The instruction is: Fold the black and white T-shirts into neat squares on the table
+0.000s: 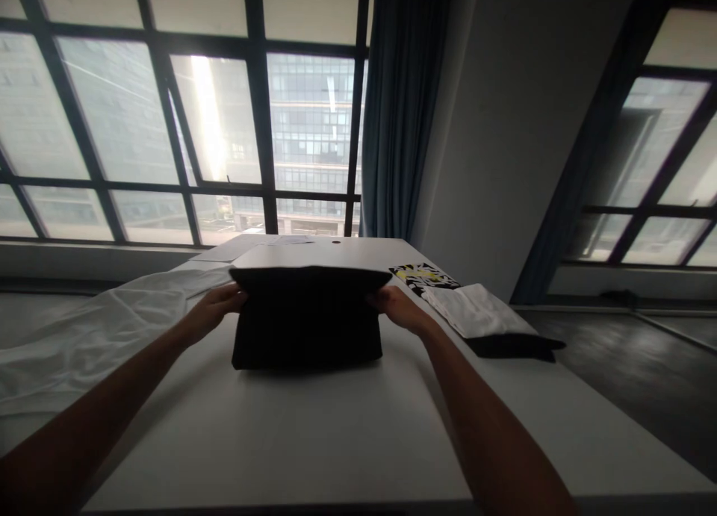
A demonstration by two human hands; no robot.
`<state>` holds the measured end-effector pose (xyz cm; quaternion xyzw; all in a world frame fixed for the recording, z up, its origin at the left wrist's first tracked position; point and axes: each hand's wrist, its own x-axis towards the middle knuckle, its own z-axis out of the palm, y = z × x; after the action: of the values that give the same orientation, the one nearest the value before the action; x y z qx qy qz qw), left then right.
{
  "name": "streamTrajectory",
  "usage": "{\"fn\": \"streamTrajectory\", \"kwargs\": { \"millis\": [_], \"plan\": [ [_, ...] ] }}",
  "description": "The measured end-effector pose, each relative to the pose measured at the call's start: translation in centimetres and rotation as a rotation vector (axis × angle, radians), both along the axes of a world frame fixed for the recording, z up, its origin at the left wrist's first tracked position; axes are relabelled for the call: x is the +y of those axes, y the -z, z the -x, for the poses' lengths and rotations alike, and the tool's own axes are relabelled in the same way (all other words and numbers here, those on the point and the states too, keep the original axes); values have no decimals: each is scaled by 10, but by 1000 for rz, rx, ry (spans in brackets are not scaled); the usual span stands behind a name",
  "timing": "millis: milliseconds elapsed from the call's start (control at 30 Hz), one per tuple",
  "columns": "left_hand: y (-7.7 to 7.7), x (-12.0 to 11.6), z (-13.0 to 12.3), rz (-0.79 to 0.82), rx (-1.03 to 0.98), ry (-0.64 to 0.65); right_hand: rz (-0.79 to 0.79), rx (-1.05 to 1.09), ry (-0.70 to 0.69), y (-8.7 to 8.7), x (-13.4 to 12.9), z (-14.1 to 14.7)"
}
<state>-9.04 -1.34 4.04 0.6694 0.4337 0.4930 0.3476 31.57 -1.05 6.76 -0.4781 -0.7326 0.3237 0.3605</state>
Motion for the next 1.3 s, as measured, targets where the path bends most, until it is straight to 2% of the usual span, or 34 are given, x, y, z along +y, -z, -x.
{"fn": "streamTrajectory", "kwargs": {
  "millis": [67, 133, 233, 300, 367, 433, 500, 567, 600, 667, 767, 833, 967, 1100, 1233, 1300],
  "plan": [
    [10, 14, -6, 88, 0, -125, 43, 44, 193, 20, 18, 12],
    [26, 24, -8, 187, 90, -180, 135, -22, 298, 40, 31, 21],
    [45, 30, -4, 208, 323, -145, 133, -207, 271, 57, 38, 27],
    [46, 28, -2, 136, 469, -138, 74, -317, 218, 59, 37, 27],
    [39, 21, -7, -17, 566, -183, 8, -418, 222, 55, 32, 30],
    [30, 11, -19, -213, 627, -223, -126, -504, 287, 48, 23, 39],
    [27, 1, -37, -368, 697, -179, -300, -540, 319, 43, 13, 53],
    [31, -7, -54, -418, 787, -45, -407, -553, 238, 43, 2, 69],
    [36, -9, -61, -405, 838, 29, -402, -573, 166, 46, -2, 77],
    [47, -12, -67, -323, 940, 133, -295, -648, 36, 55, -8, 87],
    [60, -13, -61, -219, 1035, 145, -115, -730, -38, 68, -9, 91],
    [65, -13, -52, -202, 1057, 98, -75, -736, -39, 72, -9, 89],
    [62, -14, -41, -133, 1048, 44, -66, -733, -20, 71, -12, 85],
    [44, 2, -49, -29, 1028, 14, -71, -737, -17, 61, -10, 90],
    [29, 40, -73, -186, 1032, -140, -138, -748, 46, 49, 21, 102],
    [31, 61, -82, -146, 1061, -185, -121, -763, 85, 49, 45, 107]
  ]
}}
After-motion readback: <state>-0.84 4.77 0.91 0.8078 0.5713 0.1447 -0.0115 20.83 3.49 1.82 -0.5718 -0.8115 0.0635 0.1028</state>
